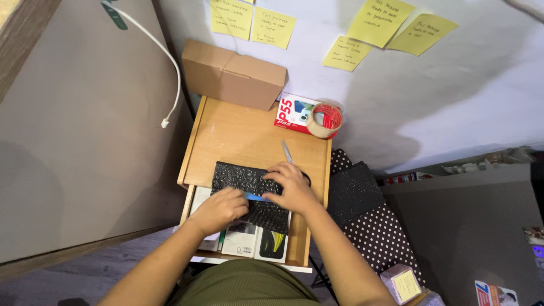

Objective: The person wraps a purple bubble-wrapped item and a small box in black bubble wrap using scissors and clear tape. They cut tape, fold the wrap around each item, and secure it with tape on a wooden desk with an open drawer.

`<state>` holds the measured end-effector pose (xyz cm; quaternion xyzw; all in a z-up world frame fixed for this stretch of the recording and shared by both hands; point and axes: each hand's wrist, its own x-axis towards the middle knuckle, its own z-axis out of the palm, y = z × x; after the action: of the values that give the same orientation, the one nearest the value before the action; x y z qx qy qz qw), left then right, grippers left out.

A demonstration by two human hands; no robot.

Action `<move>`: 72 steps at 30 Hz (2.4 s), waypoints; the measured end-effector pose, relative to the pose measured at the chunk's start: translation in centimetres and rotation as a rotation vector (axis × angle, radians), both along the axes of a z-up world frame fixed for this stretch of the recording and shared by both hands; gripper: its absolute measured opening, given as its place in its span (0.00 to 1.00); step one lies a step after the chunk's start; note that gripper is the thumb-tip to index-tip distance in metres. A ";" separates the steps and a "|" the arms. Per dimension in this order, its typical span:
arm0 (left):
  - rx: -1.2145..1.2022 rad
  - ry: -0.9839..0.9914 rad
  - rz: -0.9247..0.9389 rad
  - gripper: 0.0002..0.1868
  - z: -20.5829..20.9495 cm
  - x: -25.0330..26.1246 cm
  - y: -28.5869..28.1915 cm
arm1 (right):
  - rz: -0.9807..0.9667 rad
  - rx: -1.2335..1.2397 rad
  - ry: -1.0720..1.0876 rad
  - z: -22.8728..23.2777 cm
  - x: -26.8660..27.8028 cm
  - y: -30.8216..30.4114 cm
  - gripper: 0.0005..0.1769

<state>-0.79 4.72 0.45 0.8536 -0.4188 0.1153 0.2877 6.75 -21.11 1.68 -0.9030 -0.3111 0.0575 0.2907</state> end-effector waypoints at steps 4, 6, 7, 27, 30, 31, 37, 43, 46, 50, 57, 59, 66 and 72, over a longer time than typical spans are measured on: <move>0.071 -0.050 0.030 0.06 -1.2 -1.6 0.1 | 0.109 -0.114 -0.065 1.0 -1.2 2.1 0.52; 0.107 -0.024 0.039 0.06 -1.5 -2.0 0.2 | 0.096 -0.139 -0.102 0.9 -1.1 2.7 0.53; 0.103 -0.030 0.050 0.06 -1.6 -2.2 0.3 | 0.090 -0.151 -0.121 0.8 -1.1 2.9 0.53; 0.141 -0.057 0.109 0.04 -1.6 -2.9 0.3 | 0.034 -0.193 -0.065 -0.8 0.2 3.1 0.53; 0.151 -0.055 0.109 0.04 -1.4 -2.7 0.3 | 0.020 -0.222 -0.033 -1.0 0.2 3.1 0.53; 0.137 -0.055 0.117 0.05 -1.3 -2.6 0.3 | 0.011 -0.237 -0.015 -1.1 0.3 3.0 0.53; 0.096 -0.004 0.149 0.07 -0.1 -1.9 0.5 | 0.067 -0.179 -0.077 -2.9 -0.4 2.3 0.43; 0.017 0.052 0.281 0.09 0.6 0.0 0.2 | 0.103 0.010 -0.182 -5.0 -0.8 1.4 0.31; 0.024 0.100 0.356 0.13 0.1 2.4 -0.2 | 0.125 0.061 0.066 -5.0 0.6 0.2 0.25; 0.168 0.155 0.408 0.12 -1.3 6.0 -0.5 | 0.292 0.125 0.201 -4.0 2.8 -1.5 0.26; 0.235 0.324 0.400 0.12 -2.7 9.1 -0.6 | 0.243 0.020 0.258 -2.8 3.3 -0.4 0.29; 0.228 0.435 0.413 0.12 -2.6 9.5 -0.7 | 0.110 0.009 0.253 -2.8 3.3 0.0 0.26; 0.138 0.579 0.392 0.11 -1.8 9.6 -0.2 | -0.130 0.110 -0.067 -3.3 3.4 0.0 0.14; 0.045 0.534 0.452 0.19 -2.4 9.9 0.7 | -0.280 0.089 0.249 -2.6 4.3 0.3 0.15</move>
<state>9.09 5.42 -1.93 0.9308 -0.1316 -0.0606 0.3356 11.08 -20.84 -0.96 -0.9096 -0.1466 0.1138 0.3717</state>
